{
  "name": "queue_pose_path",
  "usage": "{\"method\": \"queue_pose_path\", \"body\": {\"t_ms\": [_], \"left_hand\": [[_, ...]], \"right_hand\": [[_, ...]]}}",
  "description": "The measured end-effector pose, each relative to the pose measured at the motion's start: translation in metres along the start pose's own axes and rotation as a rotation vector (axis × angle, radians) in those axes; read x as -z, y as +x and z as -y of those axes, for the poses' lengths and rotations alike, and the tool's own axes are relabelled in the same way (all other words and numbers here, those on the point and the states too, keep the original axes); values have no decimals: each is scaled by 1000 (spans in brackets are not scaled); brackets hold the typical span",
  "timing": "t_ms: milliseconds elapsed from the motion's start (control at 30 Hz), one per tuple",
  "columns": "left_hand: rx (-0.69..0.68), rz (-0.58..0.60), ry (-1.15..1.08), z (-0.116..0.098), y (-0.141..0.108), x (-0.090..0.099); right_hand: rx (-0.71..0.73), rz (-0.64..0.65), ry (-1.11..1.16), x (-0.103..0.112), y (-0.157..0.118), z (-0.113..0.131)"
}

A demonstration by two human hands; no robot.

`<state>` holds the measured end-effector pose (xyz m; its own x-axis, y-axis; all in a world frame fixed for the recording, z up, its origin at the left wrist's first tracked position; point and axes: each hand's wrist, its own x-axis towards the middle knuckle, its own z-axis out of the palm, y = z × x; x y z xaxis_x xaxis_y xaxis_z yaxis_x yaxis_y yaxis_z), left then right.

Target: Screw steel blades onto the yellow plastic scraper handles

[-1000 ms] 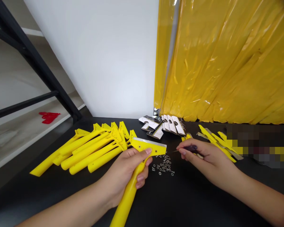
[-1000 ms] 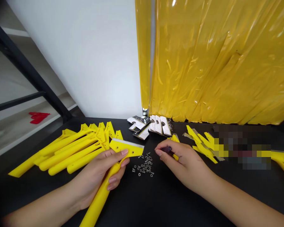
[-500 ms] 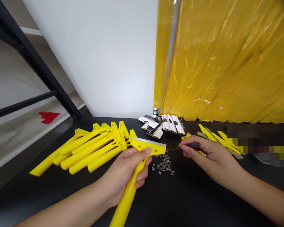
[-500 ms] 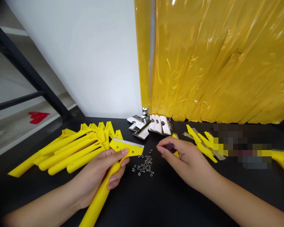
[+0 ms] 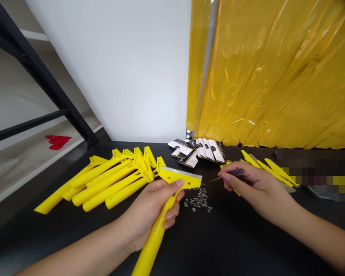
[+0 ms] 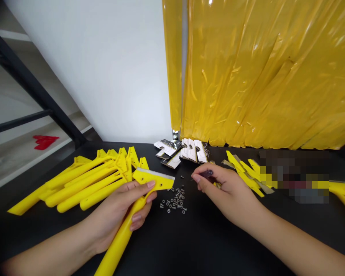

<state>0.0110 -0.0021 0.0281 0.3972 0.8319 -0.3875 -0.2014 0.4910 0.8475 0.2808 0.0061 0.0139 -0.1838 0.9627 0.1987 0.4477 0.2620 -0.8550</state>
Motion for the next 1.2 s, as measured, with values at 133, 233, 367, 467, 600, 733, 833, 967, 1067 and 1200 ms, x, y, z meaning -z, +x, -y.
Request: {"method": "queue_pose_path", "body": {"t_ms": [133, 233, 367, 467, 600, 733, 833, 967, 1067, 1200], "left_hand": [[-2, -13, -4, 1, 0, 1], [1, -8, 8, 1, 0, 2], [7, -1, 13, 1, 0, 1], [6, -6, 12, 1, -1, 1], [15, 4, 33, 0, -1, 1], [32, 9, 46, 1, -1, 2], [35, 2, 49, 1, -1, 3], [28, 6, 46, 1, 0, 4], [27, 11, 43, 1, 0, 3], [17, 4, 26, -1, 0, 1]], "right_hand": [[-47, -8, 111, 3, 5, -1], [-77, -21, 175, 5, 7, 0], [-108, -15, 214, 4, 10, 0], [-173, 9, 286, 2, 13, -3], [-323, -47, 378, 2, 14, -10], [-381, -80, 454, 3, 14, -12], [-396, -85, 490, 3, 14, -12], [-400, -77, 534, 3, 16, -15], [-381, -90, 537, 3, 16, -17], [-237, -83, 419, -1, 14, -18]]}}
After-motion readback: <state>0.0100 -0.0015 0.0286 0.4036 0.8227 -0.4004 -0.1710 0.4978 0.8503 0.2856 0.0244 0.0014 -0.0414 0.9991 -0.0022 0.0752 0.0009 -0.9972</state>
